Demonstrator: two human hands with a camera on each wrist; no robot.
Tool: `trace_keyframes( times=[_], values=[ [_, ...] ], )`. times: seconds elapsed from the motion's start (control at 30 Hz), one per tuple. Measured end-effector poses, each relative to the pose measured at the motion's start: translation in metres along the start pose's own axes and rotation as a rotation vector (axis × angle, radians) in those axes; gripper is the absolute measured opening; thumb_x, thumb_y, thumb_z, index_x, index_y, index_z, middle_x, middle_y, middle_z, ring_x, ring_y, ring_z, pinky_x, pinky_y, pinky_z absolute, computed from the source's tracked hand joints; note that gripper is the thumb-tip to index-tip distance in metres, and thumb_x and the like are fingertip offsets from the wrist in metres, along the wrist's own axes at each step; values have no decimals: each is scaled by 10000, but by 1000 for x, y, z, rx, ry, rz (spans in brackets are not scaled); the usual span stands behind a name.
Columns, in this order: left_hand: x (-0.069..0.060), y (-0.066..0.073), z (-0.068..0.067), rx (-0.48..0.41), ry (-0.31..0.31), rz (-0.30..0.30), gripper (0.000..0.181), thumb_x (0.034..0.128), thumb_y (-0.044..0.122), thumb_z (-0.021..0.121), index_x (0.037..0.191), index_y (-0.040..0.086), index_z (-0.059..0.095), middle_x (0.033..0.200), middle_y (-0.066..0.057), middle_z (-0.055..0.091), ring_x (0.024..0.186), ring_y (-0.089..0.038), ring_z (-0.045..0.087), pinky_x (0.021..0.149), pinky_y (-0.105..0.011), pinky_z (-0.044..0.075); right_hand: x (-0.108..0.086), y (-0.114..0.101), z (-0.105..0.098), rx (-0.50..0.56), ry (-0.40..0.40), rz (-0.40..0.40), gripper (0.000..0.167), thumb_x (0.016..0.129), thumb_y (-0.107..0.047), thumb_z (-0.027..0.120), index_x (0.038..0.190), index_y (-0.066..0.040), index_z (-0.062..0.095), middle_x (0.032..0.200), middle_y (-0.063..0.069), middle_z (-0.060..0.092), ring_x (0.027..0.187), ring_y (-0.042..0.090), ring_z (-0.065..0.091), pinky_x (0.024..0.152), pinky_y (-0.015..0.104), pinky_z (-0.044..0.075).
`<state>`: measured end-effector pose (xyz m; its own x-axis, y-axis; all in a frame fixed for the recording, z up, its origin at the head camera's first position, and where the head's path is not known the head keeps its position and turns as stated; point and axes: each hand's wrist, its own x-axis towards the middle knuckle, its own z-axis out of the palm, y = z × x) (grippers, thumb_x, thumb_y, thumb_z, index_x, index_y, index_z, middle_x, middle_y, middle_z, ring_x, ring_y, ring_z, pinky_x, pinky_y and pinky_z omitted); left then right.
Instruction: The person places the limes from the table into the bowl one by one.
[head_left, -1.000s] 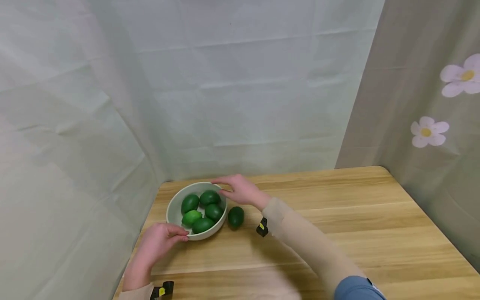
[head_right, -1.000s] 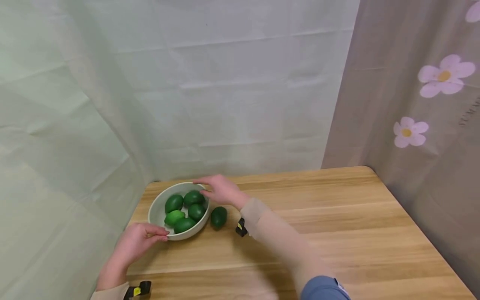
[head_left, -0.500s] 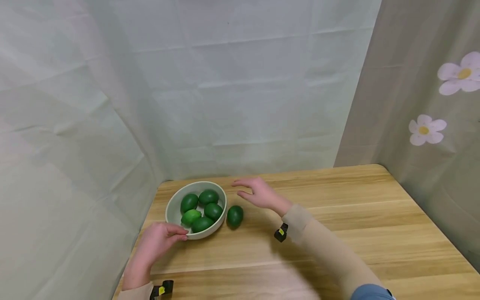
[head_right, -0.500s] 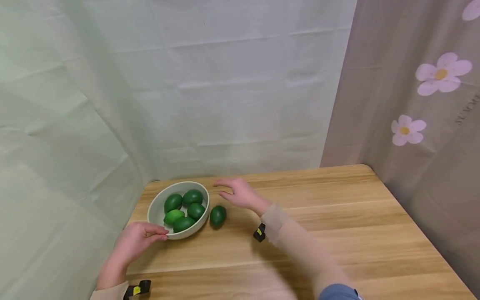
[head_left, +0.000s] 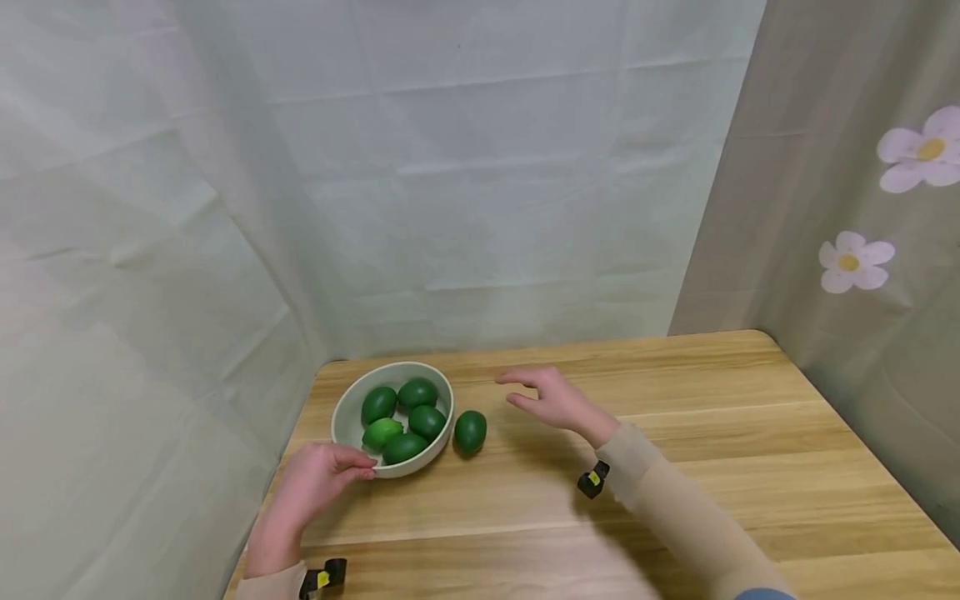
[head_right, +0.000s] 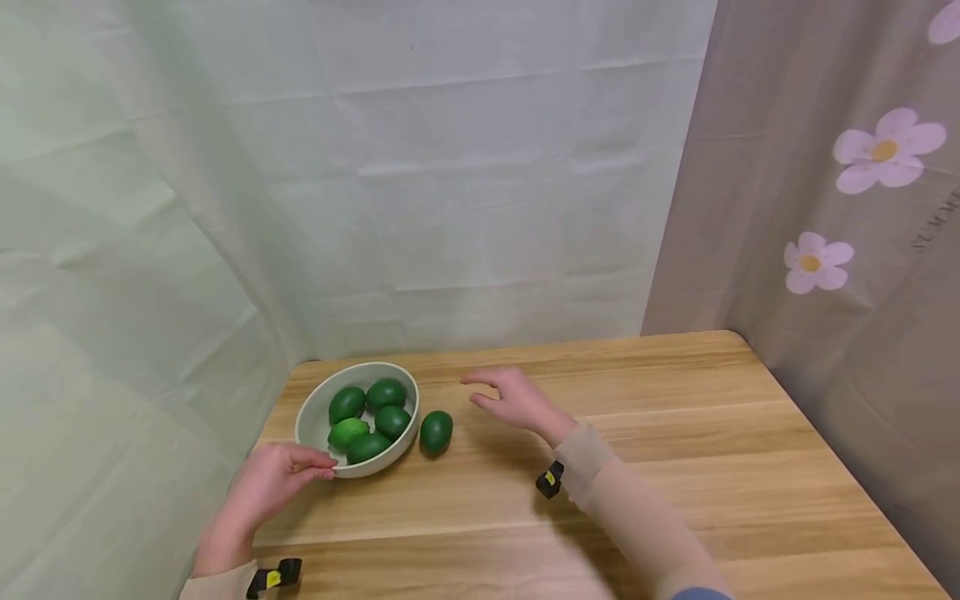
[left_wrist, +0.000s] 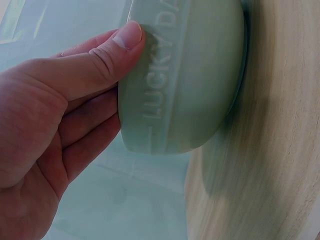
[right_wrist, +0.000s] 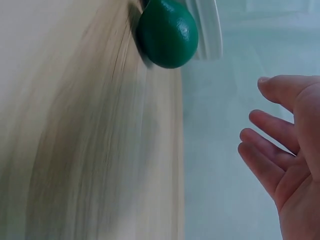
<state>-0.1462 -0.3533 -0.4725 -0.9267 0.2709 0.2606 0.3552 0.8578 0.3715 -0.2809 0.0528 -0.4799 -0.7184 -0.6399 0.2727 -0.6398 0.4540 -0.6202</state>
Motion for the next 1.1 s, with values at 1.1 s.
trace_keyframes(
  times=[1.1],
  values=[
    [1, 3, 1, -11, -5, -1, 135, 834, 191, 926, 860, 309, 865, 838, 217, 767, 829, -10, 720, 764, -356, 616, -6, -7, 27, -139, -97, -98, 410, 1006, -178, 785, 1404, -119, 707, 1432, 92, 683, 1317, 261, 649, 1118, 431, 509]
  ],
)
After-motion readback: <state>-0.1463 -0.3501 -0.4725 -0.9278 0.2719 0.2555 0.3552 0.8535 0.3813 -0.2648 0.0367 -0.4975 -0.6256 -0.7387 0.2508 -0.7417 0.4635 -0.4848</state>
